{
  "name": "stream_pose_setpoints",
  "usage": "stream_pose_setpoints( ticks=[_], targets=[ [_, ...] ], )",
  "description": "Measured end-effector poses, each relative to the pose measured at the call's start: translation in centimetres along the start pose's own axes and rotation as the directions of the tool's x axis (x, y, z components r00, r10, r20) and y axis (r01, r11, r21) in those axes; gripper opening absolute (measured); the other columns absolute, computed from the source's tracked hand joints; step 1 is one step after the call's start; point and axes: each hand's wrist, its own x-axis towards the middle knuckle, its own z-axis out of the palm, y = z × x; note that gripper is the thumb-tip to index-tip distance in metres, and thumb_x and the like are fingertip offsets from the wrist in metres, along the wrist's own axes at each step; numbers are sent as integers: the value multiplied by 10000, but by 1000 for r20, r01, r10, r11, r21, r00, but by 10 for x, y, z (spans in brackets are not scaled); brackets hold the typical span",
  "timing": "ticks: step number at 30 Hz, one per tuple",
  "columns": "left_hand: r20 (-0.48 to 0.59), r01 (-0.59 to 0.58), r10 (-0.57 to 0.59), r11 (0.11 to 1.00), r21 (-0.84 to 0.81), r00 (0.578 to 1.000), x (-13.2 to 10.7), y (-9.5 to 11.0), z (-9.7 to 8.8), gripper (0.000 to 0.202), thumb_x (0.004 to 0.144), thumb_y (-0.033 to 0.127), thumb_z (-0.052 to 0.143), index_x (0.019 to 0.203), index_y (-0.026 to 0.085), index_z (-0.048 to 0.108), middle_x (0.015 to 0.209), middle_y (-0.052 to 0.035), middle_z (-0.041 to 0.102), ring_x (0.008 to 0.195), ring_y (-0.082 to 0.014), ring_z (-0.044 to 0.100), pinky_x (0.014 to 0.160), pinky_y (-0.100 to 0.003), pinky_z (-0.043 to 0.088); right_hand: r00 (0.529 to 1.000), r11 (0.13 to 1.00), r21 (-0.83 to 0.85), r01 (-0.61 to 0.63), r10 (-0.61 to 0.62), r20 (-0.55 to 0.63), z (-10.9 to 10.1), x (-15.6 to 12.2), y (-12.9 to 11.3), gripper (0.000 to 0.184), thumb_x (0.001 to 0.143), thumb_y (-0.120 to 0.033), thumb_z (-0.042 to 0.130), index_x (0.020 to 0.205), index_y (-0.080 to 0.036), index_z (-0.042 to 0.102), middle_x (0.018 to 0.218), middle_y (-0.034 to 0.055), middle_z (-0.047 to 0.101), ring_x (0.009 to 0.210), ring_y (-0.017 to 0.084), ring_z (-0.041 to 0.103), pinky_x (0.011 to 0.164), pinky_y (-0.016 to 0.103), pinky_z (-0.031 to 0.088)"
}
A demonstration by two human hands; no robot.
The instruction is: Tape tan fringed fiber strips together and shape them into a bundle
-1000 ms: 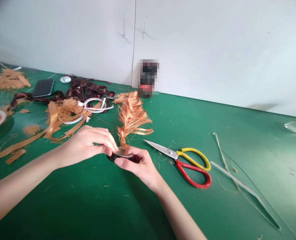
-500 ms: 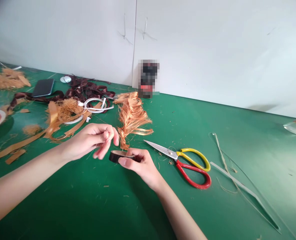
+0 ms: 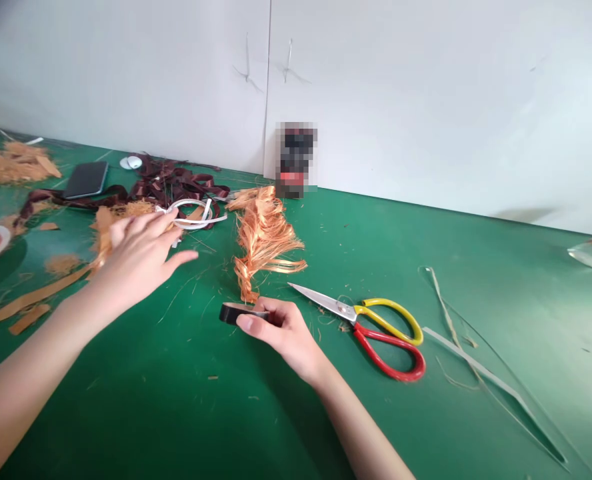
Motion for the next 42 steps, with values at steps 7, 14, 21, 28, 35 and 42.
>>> stream_pose_setpoints(
  ticks=[7, 14, 21, 28, 35, 42],
  targets=[
    [-255, 178, -189, 982, -67, 948, 0, 22, -19, 402, 870, 83, 463, 1254, 146, 565, 1543, -112, 284, 1367, -374, 291, 1082, -588, 177, 997, 997, 23, 71, -72, 11, -2, 1, 4, 520, 722, -657, 609, 599, -188, 420, 594, -55, 301, 548, 81, 215, 516, 261, 155],
    [-336, 107, -102, 994, -2, 936, 0, 16, -8, 255, 914, 166, 448, 828, 175, 688, 1330, -97, 563, 1294, -352, 402, 1078, -599, 169, 994, 995, 26, 101, -101, 29, -3, 2, 5, 538, 747, -689, 559, 612, -190, 412, 591, -58, 300, 540, 80, 203, 517, 263, 151],
    [-315, 114, -111, 993, -8, 943, 1, 19, -3, 271, 845, 128, 485, 1023, 191, 679, 1265, -112, 584, 1051, -331, 557, 804, -453, 411, 996, 998, -18, 68, -67, 52, -2, 0, 5, 516, 777, -667, 541, 627, -188, 419, 613, -52, 295, 566, 89, 212, 528, 267, 149],
    [-331, 151, -180, 982, -112, 926, -5, 19, -3, 321, 850, 108, 491, 1091, 212, 676, 1349, -106, 532, 1127, -355, 544, 902, -492, 383, 997, 998, -40, 40, -37, 62, -2, 1, 5, 521, 783, -677, 527, 642, -186, 421, 612, -55, 296, 566, 89, 215, 525, 266, 149],
    [-176, 56, -155, 883, -467, 972, -2, 19, 1, 270, 904, 324, 521, 838, 150, 717, 1205, -115, 610, 984, -246, 629, 901, -415, 501, 1000, 997, -82, -2, 1, -12, -3, -1, 1, 589, 861, -686, 355, 547, -190, 405, 538, -45, 313, 533, 96, 263, 527, 270, 214],
    [440, 429, 91, 120, -895, 893, -10, 47, -5, 169, 782, 356, 703, 851, 208, 747, 1144, -52, 620, 986, -192, 635, 901, -324, 517, 980, 827, -530, 187, -196, 39, -2, -3, -6, 333, 770, -335, 681, 489, -175, 601, 1082, 65, 642, 902, 209, 538, 792, 365, 406]
  ],
)
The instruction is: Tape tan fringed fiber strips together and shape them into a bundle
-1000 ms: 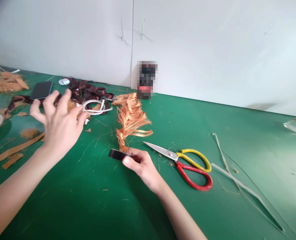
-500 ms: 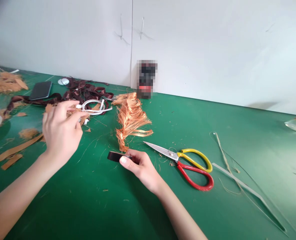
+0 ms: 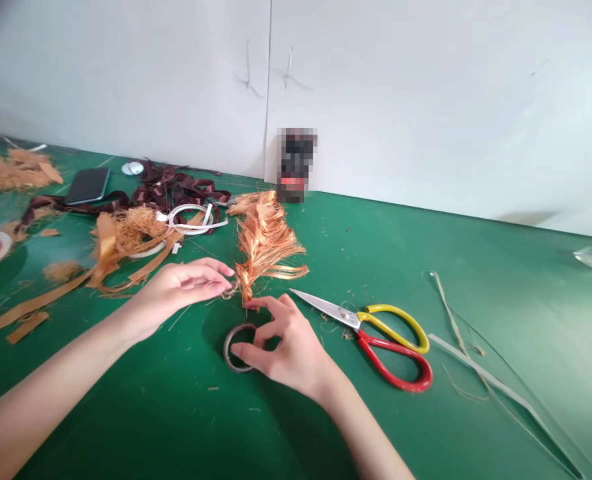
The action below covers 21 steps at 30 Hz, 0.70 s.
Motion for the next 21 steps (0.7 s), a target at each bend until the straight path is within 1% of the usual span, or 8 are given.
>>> stream_pose_setpoints(
  ticks=[2, 5, 7, 9, 12, 14, 18, 21],
  targets=[
    [41, 46, -42, 995, -90, 998, -2, 0, 6, 136, 771, 330, 721, 828, 212, 755, 1116, -51, 623, 1038, -197, 606, 927, -316, 494, 989, 989, -121, 85, -98, -107, 2, 0, -1, 276, 746, -291, 704, 508, -188, 608, 1185, 64, 610, 991, 246, 523, 856, 424, 409],
    [85, 87, -72, 977, -195, 994, -5, -1, 13, 115, 753, 317, 745, 817, 223, 764, 1159, -49, 592, 1112, -210, 562, 962, -315, 461, 927, 980, -127, 150, -184, -326, 7, 0, 0, 146, 740, -329, 727, 723, -212, 642, 1059, 88, 625, 983, 250, 551, 853, 442, 450],
    [117, 104, -77, 963, -250, 990, -8, -2, 16, 115, 752, 315, 748, 826, 228, 768, 1178, -51, 574, 1139, -220, 542, 964, -322, 455, 896, 977, -75, 200, -213, -389, 11, 0, 1, 265, 719, -355, 761, 918, -224, 645, 1029, 85, 621, 997, 244, 573, 853, 420, 482],
    [162, 124, -80, 951, -283, 984, -11, -2, 20, 113, 762, 313, 739, 830, 228, 769, 1177, -54, 560, 1150, -225, 531, 947, -320, 464, 891, 970, -36, 240, -235, -389, 15, 0, 1, 287, 738, -326, 755, 985, -230, 644, 1038, 80, 622, 979, 223, 596, 843, 384, 504],
    [210, 166, -110, 948, -271, 972, -14, 0, 25, 102, 765, 314, 734, 812, 231, 769, 1165, -51, 540, 1124, -213, 542, 920, -309, 475, 888, 959, -5, 283, -264, -376, 19, -1, 1, 63, 840, -222, 651, 901, -222, 666, 967, 65, 636, 894, 179, 614, 788, 328, 514],
    [216, 176, -121, 950, -257, 969, -14, 2, 26, 93, 762, 311, 735, 802, 234, 770, 1147, -46, 546, 1085, -200, 560, 914, -308, 476, 890, 954, 33, 298, -265, -371, 19, -2, 0, 77, 872, -183, 598, 868, -214, 668, 924, 60, 631, 852, 163, 612, 741, 301, 512],
    [164, 122, -87, 970, -212, 983, -11, 3, 19, 97, 761, 305, 732, 822, 241, 771, 1122, -48, 587, 1030, -187, 584, 879, -298, 491, 898, 950, 97, 296, -243, -368, 17, -3, -3, 89, 878, -179, 586, 834, -206, 658, 854, 50, 630, 798, 155, 602, 702, 287, 504],
    [82, 20, -16, 999, -40, 996, -5, 1, 0, 118, 757, 327, 735, 844, 256, 769, 1111, -44, 621, 1019, -193, 597, 865, -302, 495, 901, 945, 127, 301, -239, -363, 15, -3, -5, 108, 879, -180, 583, 808, -202, 660, 804, 45, 639, 774, 155, 598, 699, 289, 499]
  ],
)
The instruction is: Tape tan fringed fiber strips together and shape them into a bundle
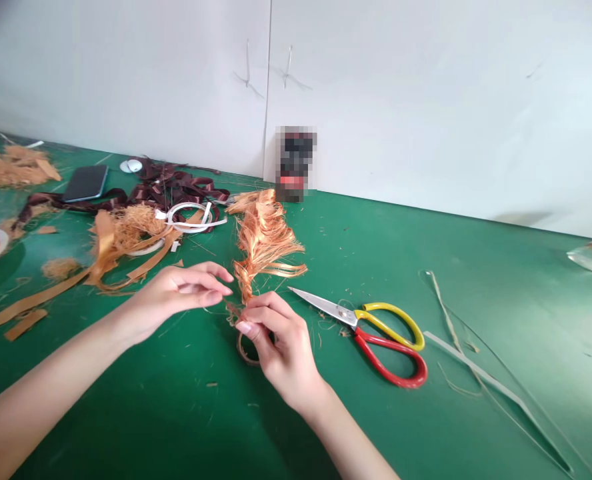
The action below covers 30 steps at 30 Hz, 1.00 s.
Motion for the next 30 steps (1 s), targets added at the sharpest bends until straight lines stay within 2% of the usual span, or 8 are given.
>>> stream_pose_setpoints(
  ticks=[4, 8, 11, 16, 20, 24, 27, 30],
  targets=[
    [-174, -68, 129, 945, 321, 976, 3, -4, -34, 202, 800, 293, 687, 996, 279, 734, 1183, -40, 630, 1037, -195, 597, 893, -324, 478, 999, 998, 60, -35, 36, -4, 0, 0, -1, 121, 876, -196, 590, 793, -204, 678, 790, 52, 653, 770, 166, 610, 700, 301, 501],
    [-284, -124, 201, 955, 269, 938, 0, -2, -46, 360, 822, 250, 659, 1180, 285, 642, 1170, -58, 642, 1018, -179, 599, 863, -300, 497, 999, 993, 107, -47, 50, -19, 1, -1, -1, 141, 881, -206, 585, 782, -205, 686, 777, 49, 657, 746, 162, 613, 681, 294, 495],
    [-174, -221, 260, 951, 218, 950, -5, 4, -33, 302, 787, 273, 715, 1089, 279, 690, 1073, -45, 665, 895, -155, 617, 817, -275, 517, 996, 988, 132, -83, 87, -20, 1, 0, -1, 157, 883, -232, 585, 778, -205, 698, 773, 49, 665, 751, 168, 627, 697, 302, 495],
    [165, -382, 346, 871, 308, 924, -12, 6, 7, 337, 732, 245, 772, 1057, 313, 721, 990, -20, 677, 849, -157, 637, 789, -261, 527, 973, 957, 172, -233, 228, 45, 1, 1, -2, 176, 821, -332, 670, 737, -189, 729, 732, 45, 646, 656, 149, 594, 593, 273, 456],
    [179, -437, 399, 839, 325, 899, -16, -2, 24, 145, 839, 242, 656, 925, 273, 768, 798, -28, 667, 706, -143, 650, 675, -247, 526, 945, 915, 247, -319, 287, 158, 1, 2, -2, 246, 776, -407, 705, 668, -188, 729, 675, 23, 607, 578, 118, 535, 524, 251, 400],
    [11, -357, 381, 856, 373, 925, -18, 2, 27, 165, 820, 238, 652, 681, 237, 741, 654, -14, 685, 586, -141, 634, 590, -245, 503, 960, 926, 256, -278, 262, 96, -1, 2, 3, 350, 717, -540, 710, 708, -190, 708, 747, 39, 623, 664, 147, 543, 582, 269, 417],
    [-20, -179, 186, 964, 198, 982, -19, 6, 29, 251, 870, 290, 582, 658, 196, 676, 600, -14, 687, 553, -144, 638, 576, -249, 506, 968, 947, 223, -229, 246, -51, -4, 0, 9, 344, 835, -531, 587, 802, -196, 660, 887, 51, 597, 759, 153, 537, 666, 278, 433],
    [26, -25, 25, 1000, -7, 999, -17, 2, 32, 264, 864, 361, 602, 695, 168, 664, 617, -26, 698, 587, -149, 655, 600, -254, 515, 955, 955, 195, -222, 254, -157, -5, -2, 13, 262, 877, -469, 557, 890, -214, 617, 920, 38, 555, 742, 139, 503, 670, 276, 431]
  ],
)
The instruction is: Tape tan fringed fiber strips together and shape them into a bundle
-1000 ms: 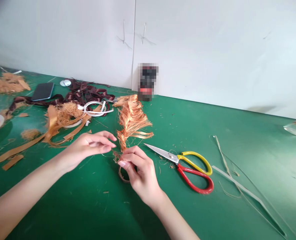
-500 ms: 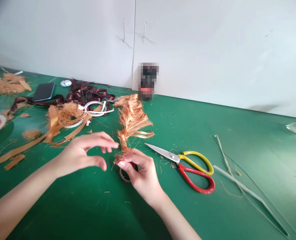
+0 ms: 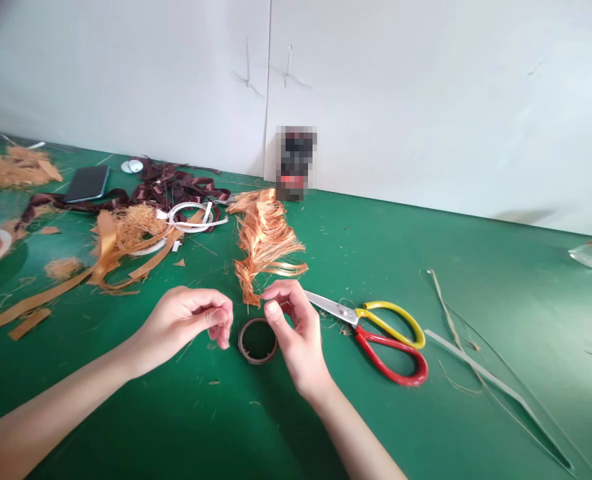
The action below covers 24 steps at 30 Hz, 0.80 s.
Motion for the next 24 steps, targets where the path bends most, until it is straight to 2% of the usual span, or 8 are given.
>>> stream_pose_setpoints(
  ticks=[2, 5, 10, 13, 17, 21, 24],
  targets=[
    [12, 72, -71, 990, -124, 997, 2, -6, 2, 219, 817, 366, 668, 760, 157, 706, 687, -44, 729, 645, -161, 677, 634, -264, 526, 1000, 999, -35, 28, -28, -10, 0, -1, 1, 235, 854, -449, 601, 923, -225, 624, 944, 36, 542, 725, 134, 492, 671, 287, 439],
    [18, 180, -182, 953, -243, 983, 5, -12, 3, 194, 695, 302, 788, 820, 156, 760, 733, -58, 751, 683, -170, 691, 655, -265, 533, 995, 993, -75, 92, -89, 43, 2, -2, -1, 220, 796, -404, 688, 936, -237, 662, 1011, 44, 529, 715, 125, 504, 682, 306, 469],
    [11, 286, -301, 893, -346, 953, 8, -13, 3, 212, 516, 186, 880, 674, 176, 740, 643, -23, 736, 604, -140, 673, 582, -220, 508, 959, 959, -140, 246, -219, 180, 7, -4, -8, 372, 650, -296, 828, 1005, -281, 717, 1094, 62, 542, 895, 184, 562, 703, 319, 505],
    [2, 289, -309, 888, -357, 951, 9, -13, 2, 217, 522, 171, 869, 686, 171, 728, 576, 0, 703, 550, -111, 638, 530, -192, 474, 928, 940, -143, 311, -268, 258, 10, -5, -10, 312, 698, -235, 795, 996, -314, 743, 1156, 62, 565, 888, 176, 576, 725, 340, 508],
    [-20, 273, -292, 914, -299, 956, 10, -15, 2, 181, 517, 137, 855, 622, 148, 708, 548, 13, 664, 521, -81, 583, 486, -168, 421, 941, 974, -60, 220, -196, 278, 12, -5, -10, 311, 725, -179, 766, 983, -352, 753, 1065, 45, 617, 797, 148, 570, 680, 330, 504],
    [52, 299, -299, 890, -345, 953, 12, -21, 5, 155, 510, 109, 830, 555, 137, 684, 495, 21, 628, 467, -66, 525, 460, -174, 375, 954, 990, 114, 79, -109, 279, 12, -5, -6, 351, 655, -164, 815, 934, -370, 761, 965, 22, 598, 702, 113, 546, 619, 296, 499],
    [77, 294, -287, 881, -371, 955, 13, -27, 6, 172, 497, 137, 839, 537, 133, 672, 504, 14, 635, 474, -74, 532, 480, -191, 383, 956, 984, 179, 11, -63, 287, 11, -4, -5, 322, 645, -177, 823, 908, -354, 769, 946, 23, 609, 687, 108, 563, 615, 285, 511]
  ],
)
